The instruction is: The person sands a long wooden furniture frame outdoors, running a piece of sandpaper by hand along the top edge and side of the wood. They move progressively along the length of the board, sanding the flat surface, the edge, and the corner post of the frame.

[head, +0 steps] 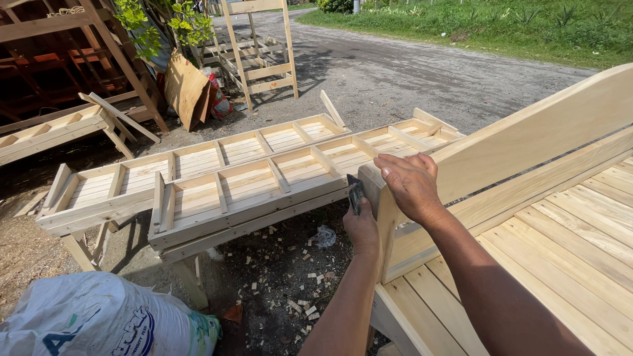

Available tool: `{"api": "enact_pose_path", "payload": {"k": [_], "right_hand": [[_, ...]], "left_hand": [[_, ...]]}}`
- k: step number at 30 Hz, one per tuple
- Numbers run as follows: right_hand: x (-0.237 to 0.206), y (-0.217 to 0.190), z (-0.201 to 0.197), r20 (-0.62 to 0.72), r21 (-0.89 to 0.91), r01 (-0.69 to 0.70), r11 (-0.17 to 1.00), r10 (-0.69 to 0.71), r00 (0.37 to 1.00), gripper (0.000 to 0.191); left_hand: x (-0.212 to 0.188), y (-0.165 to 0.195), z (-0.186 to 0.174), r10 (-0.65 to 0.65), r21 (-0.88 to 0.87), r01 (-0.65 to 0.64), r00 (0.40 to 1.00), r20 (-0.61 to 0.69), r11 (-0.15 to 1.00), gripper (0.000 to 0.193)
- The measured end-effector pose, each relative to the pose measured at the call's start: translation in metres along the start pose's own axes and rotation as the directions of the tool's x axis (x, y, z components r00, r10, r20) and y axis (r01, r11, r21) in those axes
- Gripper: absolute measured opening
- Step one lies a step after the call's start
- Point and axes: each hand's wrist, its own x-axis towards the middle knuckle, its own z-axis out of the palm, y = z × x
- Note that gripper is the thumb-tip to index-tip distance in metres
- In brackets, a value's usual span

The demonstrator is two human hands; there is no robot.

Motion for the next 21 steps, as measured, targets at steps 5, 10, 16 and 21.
{"api": "enact_pose_path", "payload": {"k": [5,10,16,21], "right_hand": [[-0.001,0.001,0.002,0.013,0.008,-0.062,0.998,0.062,0.998,0.041],[-0.001,0.003,0.003,0.002,-0.017,-0.025,1.000,0.025,1.000,0.041],[-0.001,0.002,0.002,0.022,0.005,-0.040,0.999,0.040,0.999,0.042],[-0.001,0.002,0.000,0.006,-0.015,-0.033,0.999,0.033,0.999,0.042]], "left_hand": [[-0.006,-0.007,0.000,0.081,-0.017,-0.081,0.996,0.029,0.997,0.039],[-0.039,-0.027,-0.003,0.224,-0.167,-0.208,0.971,0.083,0.964,0.047],[0.003,-0.011,-0.008,-0.158,0.062,0.159,0.987,-0.030,0.985,0.039],[-0.045,-0.036,-0.009,0.735,0.213,-0.729,0.675,0.066,0.650,0.038]]}}
